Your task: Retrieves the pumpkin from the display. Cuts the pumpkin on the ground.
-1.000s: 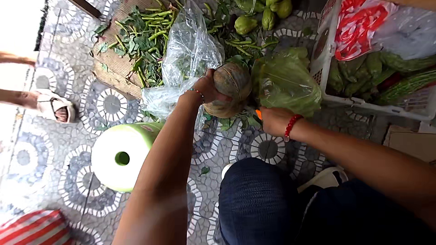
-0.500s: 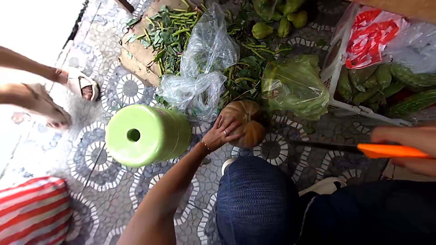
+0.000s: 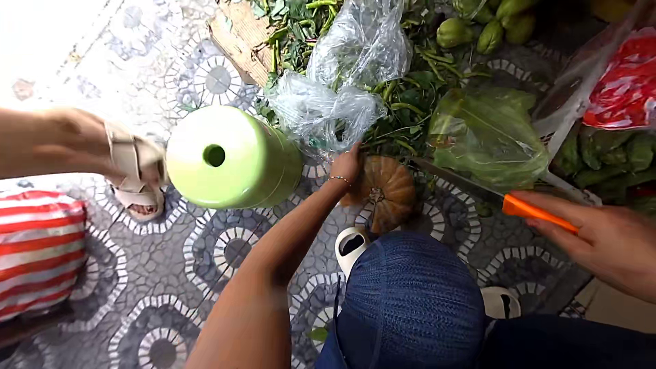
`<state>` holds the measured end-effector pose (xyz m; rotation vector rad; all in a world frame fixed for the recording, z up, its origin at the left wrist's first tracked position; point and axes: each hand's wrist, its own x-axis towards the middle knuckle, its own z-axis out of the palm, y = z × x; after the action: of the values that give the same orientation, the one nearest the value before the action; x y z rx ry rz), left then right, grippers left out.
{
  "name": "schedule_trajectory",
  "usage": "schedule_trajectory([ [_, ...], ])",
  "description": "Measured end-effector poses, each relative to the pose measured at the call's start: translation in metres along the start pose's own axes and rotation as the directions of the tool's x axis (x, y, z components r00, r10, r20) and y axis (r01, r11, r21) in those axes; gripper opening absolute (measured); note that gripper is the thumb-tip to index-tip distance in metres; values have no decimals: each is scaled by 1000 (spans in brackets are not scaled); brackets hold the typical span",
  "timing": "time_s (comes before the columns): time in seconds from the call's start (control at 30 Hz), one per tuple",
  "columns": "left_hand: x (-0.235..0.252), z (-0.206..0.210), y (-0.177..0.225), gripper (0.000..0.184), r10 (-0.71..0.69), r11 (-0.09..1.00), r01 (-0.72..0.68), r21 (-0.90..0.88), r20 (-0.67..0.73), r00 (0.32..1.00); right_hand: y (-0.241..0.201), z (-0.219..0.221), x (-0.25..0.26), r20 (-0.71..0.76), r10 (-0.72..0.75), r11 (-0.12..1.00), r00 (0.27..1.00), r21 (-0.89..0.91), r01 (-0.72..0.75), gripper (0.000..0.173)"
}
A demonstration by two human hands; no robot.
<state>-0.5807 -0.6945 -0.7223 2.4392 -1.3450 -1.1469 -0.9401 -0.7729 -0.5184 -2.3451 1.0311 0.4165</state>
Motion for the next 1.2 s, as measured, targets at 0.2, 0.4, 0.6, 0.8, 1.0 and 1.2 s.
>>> schedule_trajectory([
  [0.2, -37, 39, -44, 67, -128, 771, 102, -629, 5, 992, 22, -4, -19, 88, 167, 980, 982, 91, -174, 47],
  [0.4, -73, 73, -35, 80, -406, 550, 345, -760, 118, 906, 36, -1, -10, -13, 111, 993, 994, 52, -110, 48],
  [0.6, -78, 110, 16, 73, -410, 67, 282, -957, 231, 882, 28, -3, 11, -131, 6, 1000, 991, -4, -6, 50],
  [0.8, -36, 110, 45, 91, -246, 195, 224, -955, 173, 954, -3, -10, 21, -152, -146, 970, 978, -216, 111, 45],
  [1.0, -31, 101, 40, 87, -233, 204, 277, -939, 229, 945, -19, -6, 29, -124, -180, 959, 976, -242, 146, 46],
  [1.2, -34, 99, 41, 85, -217, 200, 266, -943, 222, 951, -30, -2, 33, -117, -124, 962, 985, -256, 90, 46],
])
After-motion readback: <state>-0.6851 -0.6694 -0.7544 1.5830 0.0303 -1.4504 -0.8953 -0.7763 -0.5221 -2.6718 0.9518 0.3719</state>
